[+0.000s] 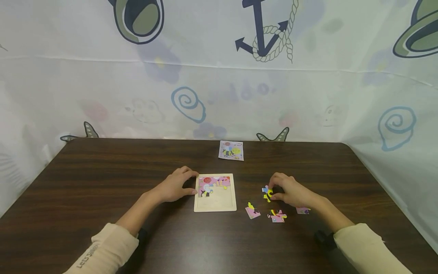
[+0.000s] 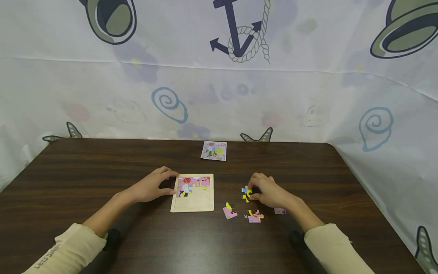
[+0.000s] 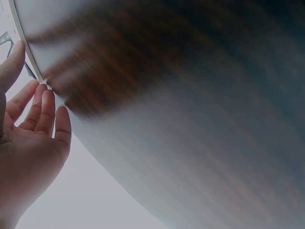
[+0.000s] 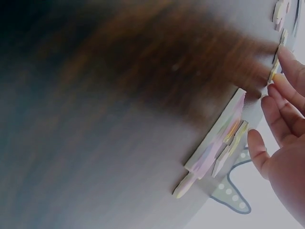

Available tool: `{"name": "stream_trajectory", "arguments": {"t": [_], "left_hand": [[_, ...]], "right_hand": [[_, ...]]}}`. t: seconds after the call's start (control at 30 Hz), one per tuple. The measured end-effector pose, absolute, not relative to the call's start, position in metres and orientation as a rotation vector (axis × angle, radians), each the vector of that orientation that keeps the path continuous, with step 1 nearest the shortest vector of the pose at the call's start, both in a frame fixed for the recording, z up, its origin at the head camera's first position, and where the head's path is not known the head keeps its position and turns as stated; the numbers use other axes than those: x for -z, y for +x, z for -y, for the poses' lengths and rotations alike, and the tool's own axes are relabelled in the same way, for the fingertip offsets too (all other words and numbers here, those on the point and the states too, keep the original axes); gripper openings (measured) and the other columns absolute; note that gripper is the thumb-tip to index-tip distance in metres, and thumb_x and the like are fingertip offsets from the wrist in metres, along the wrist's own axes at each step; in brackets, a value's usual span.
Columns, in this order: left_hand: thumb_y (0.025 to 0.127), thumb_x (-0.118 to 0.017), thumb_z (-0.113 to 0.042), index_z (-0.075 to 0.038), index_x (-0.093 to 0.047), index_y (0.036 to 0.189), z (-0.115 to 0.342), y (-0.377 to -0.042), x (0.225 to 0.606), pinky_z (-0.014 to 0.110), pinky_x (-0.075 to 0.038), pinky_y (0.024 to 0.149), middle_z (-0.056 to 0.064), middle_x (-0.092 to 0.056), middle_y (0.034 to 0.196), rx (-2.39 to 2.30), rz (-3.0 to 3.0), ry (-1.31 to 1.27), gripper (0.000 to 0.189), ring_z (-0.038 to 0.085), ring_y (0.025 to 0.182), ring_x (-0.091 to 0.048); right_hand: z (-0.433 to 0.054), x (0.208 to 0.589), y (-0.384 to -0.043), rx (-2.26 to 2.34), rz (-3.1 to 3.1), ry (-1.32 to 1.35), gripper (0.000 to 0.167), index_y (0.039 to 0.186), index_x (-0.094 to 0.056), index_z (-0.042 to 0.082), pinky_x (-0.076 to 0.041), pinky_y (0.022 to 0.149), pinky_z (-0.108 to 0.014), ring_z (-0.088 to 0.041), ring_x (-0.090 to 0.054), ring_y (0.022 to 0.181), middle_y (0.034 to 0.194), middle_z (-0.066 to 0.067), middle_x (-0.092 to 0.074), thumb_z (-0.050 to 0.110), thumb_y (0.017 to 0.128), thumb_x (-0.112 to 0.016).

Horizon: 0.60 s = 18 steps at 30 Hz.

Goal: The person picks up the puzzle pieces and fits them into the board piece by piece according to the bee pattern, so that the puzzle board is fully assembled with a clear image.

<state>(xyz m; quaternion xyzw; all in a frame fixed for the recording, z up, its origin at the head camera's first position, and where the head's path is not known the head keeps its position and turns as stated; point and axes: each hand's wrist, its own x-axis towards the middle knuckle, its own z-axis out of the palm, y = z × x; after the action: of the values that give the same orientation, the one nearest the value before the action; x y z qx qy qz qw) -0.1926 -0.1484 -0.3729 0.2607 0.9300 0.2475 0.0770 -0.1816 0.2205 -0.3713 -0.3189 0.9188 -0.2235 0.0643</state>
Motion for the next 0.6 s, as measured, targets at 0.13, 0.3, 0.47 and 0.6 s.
{"name": "stream_trajectory", "arguments": {"t": [0.13,0.3,0.47,0.6], "left_hand": [[0.083,-0.068,-0.023,-0.003,-0.051,0.125,0.1482,-0.193,0.3747,0.049,-0.039,0.089,0.014,-0.048,0.119,-0.741,-2.787,0.766,0.05,0.033,0.11,-0.044],[0.083,-0.068,-0.022,-0.003,-0.05,0.127,0.148,-0.1933,0.377,0.05,-0.038,0.09,0.014,-0.047,0.12,-0.736,-2.787,0.755,0.051,0.033,0.112,-0.043],[0.083,-0.068,-0.022,-0.003,-0.05,0.126,0.1483,-0.1934,0.3772,0.05,-0.038,0.09,0.014,-0.047,0.12,-0.735,-2.789,0.76,0.051,0.033,0.111,-0.043],[0.083,-0.068,-0.021,-0.003,-0.051,0.125,0.1488,-0.1932,0.3768,0.049,-0.039,0.089,0.014,-0.048,0.118,-0.737,-2.794,0.768,0.05,0.033,0.11,-0.044]], "right_hand": [[-0.2203,0.3717,-0.1819,0.663,-2.776,-0.968,0.016,0.09,-0.059,0.01,-0.032,0.079,-0.044,-0.022,-0.049,0.096,0.099,0.0,-0.052,0.011,0.079,-0.071],[-0.2209,0.3704,-0.1815,0.655,-2.777,-0.963,0.016,0.09,-0.059,0.01,-0.032,0.078,-0.044,-0.022,-0.05,0.095,0.098,0.0,-0.052,0.011,0.079,-0.071],[-0.221,0.3692,-0.1823,0.644,-2.775,-0.972,0.016,0.091,-0.058,0.01,-0.032,0.078,-0.045,-0.02,-0.051,0.093,0.096,0.001,-0.053,0.011,0.08,-0.07],[-0.221,0.3686,-0.1831,0.646,-2.77,-0.977,0.017,0.092,-0.058,0.009,-0.032,0.079,-0.048,-0.02,-0.051,0.091,0.095,0.001,-0.054,0.01,0.08,-0.07]]}}
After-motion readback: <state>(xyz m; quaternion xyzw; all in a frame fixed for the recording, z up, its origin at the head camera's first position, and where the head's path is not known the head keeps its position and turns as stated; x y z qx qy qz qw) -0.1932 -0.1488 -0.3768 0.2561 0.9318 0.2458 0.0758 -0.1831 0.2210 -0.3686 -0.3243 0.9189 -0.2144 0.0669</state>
